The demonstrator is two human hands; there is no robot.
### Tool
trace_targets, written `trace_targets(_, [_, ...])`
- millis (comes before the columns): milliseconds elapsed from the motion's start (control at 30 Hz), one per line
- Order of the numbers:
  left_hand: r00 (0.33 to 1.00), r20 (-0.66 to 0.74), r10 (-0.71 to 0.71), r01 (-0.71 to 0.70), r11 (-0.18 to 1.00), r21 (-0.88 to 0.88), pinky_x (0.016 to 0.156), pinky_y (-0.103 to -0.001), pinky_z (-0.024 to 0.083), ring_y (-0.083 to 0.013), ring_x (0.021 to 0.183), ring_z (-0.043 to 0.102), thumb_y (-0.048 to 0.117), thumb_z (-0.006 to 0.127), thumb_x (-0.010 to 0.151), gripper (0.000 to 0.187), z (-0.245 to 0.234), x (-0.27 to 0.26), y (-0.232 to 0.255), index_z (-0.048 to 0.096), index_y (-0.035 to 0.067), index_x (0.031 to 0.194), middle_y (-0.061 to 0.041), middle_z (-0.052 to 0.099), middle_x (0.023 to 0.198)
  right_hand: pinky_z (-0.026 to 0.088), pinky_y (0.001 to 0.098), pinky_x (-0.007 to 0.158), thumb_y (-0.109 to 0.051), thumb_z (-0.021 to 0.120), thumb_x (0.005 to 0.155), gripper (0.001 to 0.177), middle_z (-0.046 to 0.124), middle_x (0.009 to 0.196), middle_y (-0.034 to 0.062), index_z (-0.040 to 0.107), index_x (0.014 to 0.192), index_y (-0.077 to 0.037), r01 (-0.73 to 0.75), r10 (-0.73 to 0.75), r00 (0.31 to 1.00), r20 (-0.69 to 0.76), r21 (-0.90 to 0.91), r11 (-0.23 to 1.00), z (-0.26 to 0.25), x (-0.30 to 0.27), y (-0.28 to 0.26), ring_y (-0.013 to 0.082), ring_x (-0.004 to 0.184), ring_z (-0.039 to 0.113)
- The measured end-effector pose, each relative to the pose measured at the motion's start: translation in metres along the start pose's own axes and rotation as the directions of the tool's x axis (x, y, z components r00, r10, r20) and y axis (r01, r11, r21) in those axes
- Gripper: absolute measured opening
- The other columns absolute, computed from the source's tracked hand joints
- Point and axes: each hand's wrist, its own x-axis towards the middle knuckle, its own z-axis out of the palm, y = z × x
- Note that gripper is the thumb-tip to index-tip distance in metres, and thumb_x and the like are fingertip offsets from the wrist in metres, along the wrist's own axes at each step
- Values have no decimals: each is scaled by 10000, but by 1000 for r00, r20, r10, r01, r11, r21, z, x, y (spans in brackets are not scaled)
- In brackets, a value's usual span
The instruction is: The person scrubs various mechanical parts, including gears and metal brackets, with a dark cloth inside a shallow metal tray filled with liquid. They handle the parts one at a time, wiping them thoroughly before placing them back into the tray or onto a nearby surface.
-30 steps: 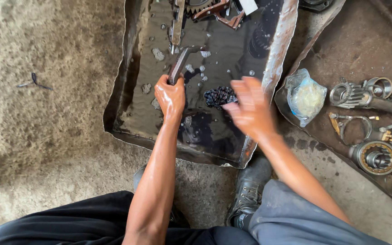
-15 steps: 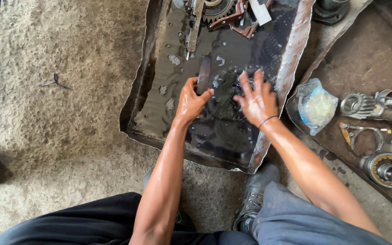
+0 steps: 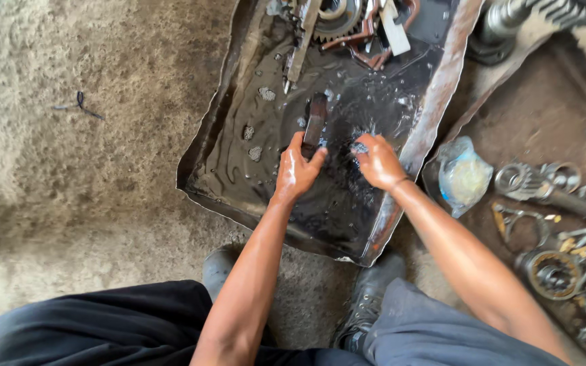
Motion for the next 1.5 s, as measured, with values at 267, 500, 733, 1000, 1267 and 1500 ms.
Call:
trace_targets(267, [998, -66, 6, -7, 1000, -23, 757, -496, 536, -429, 868, 714, 276, 743, 852, 398, 13, 12, -5, 599, 37, 1136, -221, 743, 889, 515, 371, 905, -313, 680, 961, 401, 716, 1124, 170, 644, 1217, -6, 126, -161, 940, 302, 132, 983, -163, 37, -137, 266, 1051, 677])
trace_targets(500, [992, -97, -81, 82, 997, 6, 814, -571, 513, -485, 953, 672, 246, 678, 847, 481, 26, 17, -20, 570, 67, 1280, -264, 728, 956, 543, 431, 836, -383, 704, 902, 481, 717, 1117, 159, 633, 1257, -65, -67, 72, 973, 220, -28, 997, -79, 60, -162, 331, 896, 685])
trace_targets(733, [993, -82, 87, -94, 992, -80, 777, -562, 531, -492, 927, 680, 260, 662, 930, 502, 32, 25, -48, 515, -3, 1332, -291, 715, 952, 429, 532, 1000, -165, 713, 997, 410, 463, 1332, 247, 597, 1383, -91, -18, -43, 972, -232, -255, 967, 39, 55, -120, 478, 1199, 535])
trace_targets(1000, [995, -89, 50, -52, 998, -26, 714, -591, 522, -509, 836, 669, 228, 668, 949, 293, 33, 29, -26, 545, 29, 1127, -279, 709, 869, 518, 529, 888, -261, 558, 1024, 297, 688, 1029, 295, 724, 975, -19, -205, 198, 977, -77, -101, 974, 54, 197, -11, 484, 1045, 654])
trace_targets(1267, [998, -60, 5, -8, 998, -60, 745, -585, 507, -533, 925, 635, 249, 695, 920, 313, 32, 26, -34, 540, 13, 1054, -294, 704, 931, 460, 470, 1117, -138, 524, 1041, 352, 597, 1379, 323, 578, 1313, 78, 114, -112, 966, -232, -8, 994, 41, 81, -85, 463, 1294, 574])
trace_targets(1500, [988, -130, 84, -99, 989, -113, 714, -554, 528, -535, 905, 628, 204, 737, 797, 429, 29, 32, -25, 559, -3, 1128, -320, 678, 926, 347, 460, 1256, -170, 407, 1133, 401, 583, 1500, 248, 544, 1441, 48, 35, 56, 968, -244, 356, 934, 57, 109, -76, 444, 1473, 506])
